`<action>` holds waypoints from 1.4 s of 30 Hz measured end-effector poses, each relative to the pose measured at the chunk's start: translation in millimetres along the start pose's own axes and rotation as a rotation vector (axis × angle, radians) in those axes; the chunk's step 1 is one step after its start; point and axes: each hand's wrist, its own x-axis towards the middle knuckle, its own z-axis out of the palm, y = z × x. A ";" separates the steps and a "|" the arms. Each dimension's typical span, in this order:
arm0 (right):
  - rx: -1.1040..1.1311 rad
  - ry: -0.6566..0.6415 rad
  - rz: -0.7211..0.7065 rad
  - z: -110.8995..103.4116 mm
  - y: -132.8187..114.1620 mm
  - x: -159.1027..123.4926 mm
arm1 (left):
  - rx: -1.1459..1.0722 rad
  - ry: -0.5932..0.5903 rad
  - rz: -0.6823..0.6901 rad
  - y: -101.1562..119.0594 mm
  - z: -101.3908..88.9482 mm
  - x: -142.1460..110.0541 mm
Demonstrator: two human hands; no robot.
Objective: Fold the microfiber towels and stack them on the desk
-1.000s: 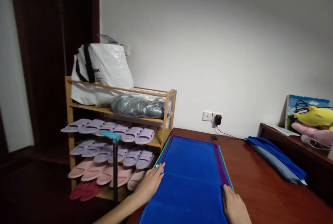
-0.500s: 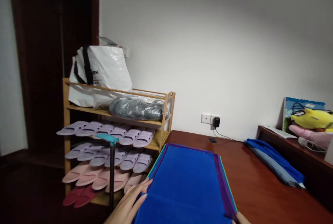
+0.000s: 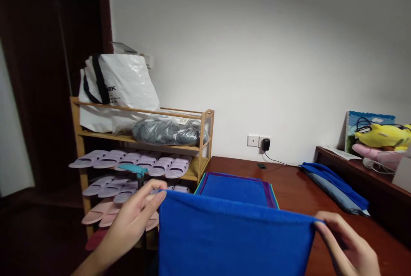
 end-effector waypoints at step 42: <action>-0.314 -0.619 0.364 235.8 144.4 144.9 | 0.690 -0.222 -0.303 -207.8 113.1 210.1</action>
